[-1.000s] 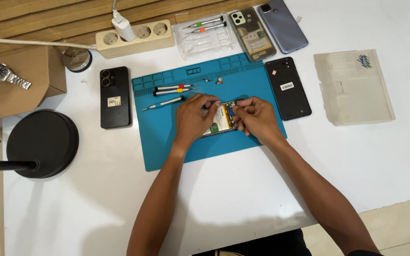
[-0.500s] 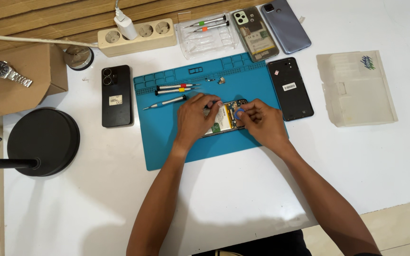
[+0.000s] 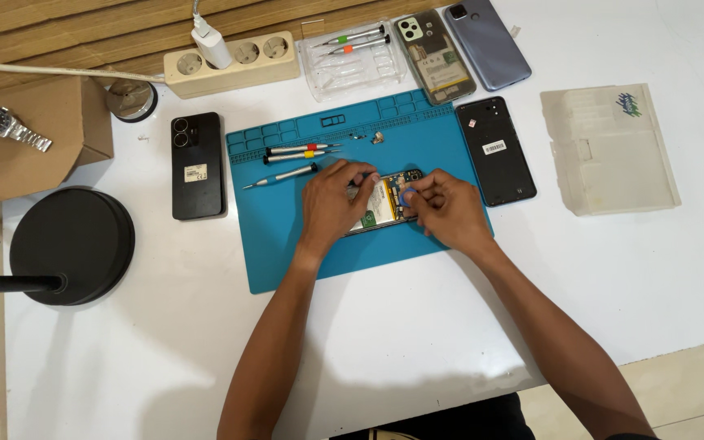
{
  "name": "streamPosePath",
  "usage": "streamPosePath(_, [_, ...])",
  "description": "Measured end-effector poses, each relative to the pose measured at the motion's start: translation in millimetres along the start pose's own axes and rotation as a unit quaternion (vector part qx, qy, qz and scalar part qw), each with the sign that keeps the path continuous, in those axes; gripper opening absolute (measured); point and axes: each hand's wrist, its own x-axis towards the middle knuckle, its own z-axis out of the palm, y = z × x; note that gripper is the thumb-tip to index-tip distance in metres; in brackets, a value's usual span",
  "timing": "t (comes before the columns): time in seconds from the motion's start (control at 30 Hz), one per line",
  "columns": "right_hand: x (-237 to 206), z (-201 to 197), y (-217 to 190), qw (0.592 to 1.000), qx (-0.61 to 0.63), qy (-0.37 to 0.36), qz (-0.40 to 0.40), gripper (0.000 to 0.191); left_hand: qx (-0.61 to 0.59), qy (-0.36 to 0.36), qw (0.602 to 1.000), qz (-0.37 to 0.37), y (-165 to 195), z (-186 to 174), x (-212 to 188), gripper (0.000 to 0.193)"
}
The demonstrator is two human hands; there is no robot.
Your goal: The person disassembles a smartphone by removing the back cover and then detaching the motherboard from the device. They use a plastic pry tool and a screwdriver to carefully separate components and place them on the work mat.
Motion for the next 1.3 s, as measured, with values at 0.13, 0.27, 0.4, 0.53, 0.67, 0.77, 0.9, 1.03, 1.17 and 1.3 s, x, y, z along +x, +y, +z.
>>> streamPosePath(0.13, [2.1,0.6,-2.2,0.998,0.054,-0.019,0.035,0.015,-0.007,0.004,1.0,0.001,-0.6,0.5,-0.4,0.01])
streamPosePath(0.27, [2.9,1.3,-2.4,0.998,0.06,-0.014,0.005,0.014,-0.01,0.005,1.0,0.002,-0.4,-0.4,-0.2,0.01])
streamPosePath(0.4, [0.5,2.3,0.6,0.999,0.045,0.0,0.002,0.015,-0.013,0.003,0.997,0.071,2.2,-4.2,-4.9,0.02])
streamPosePath(0.53, [1.3,-4.8,4.4,0.997,0.041,0.035,-0.059,0.016,0.024,-0.077,0.979,0.185,6.2,-5.9,-9.7,0.039])
streamPosePath(0.67, [1.7,-14.6,8.6,0.995,0.049,0.065,-0.05,0.019,0.03,-0.1,0.98,0.17,3.4,-3.6,-8.9,0.026])
streamPosePath(0.77, [0.7,-17.8,10.8,0.995,0.052,0.065,-0.046,0.019,0.009,-0.099,0.983,0.157,1.1,-2.1,-9.3,0.018])
streamPosePath(0.9, [0.3,-17.8,12.1,0.996,0.054,0.06,-0.046,0.02,0.006,-0.096,0.982,0.161,1.1,-3.7,-7.7,0.012])
streamPosePath(1.03, [0.5,-19.1,11.3,0.996,0.05,0.059,-0.049,0.02,0.007,-0.094,0.983,0.16,3.4,-6.2,-8.1,0.018])
streamPosePath(1.17, [0.3,-20.7,11.2,0.996,0.04,0.059,-0.055,0.02,0.022,-0.107,0.978,0.177,4.0,-9.8,-8.9,0.029])
streamPosePath(1.3, [0.5,-19.7,11.7,0.996,0.041,0.056,-0.057,0.02,0.037,-0.119,0.975,0.183,3.3,-8.8,-8.9,0.023])
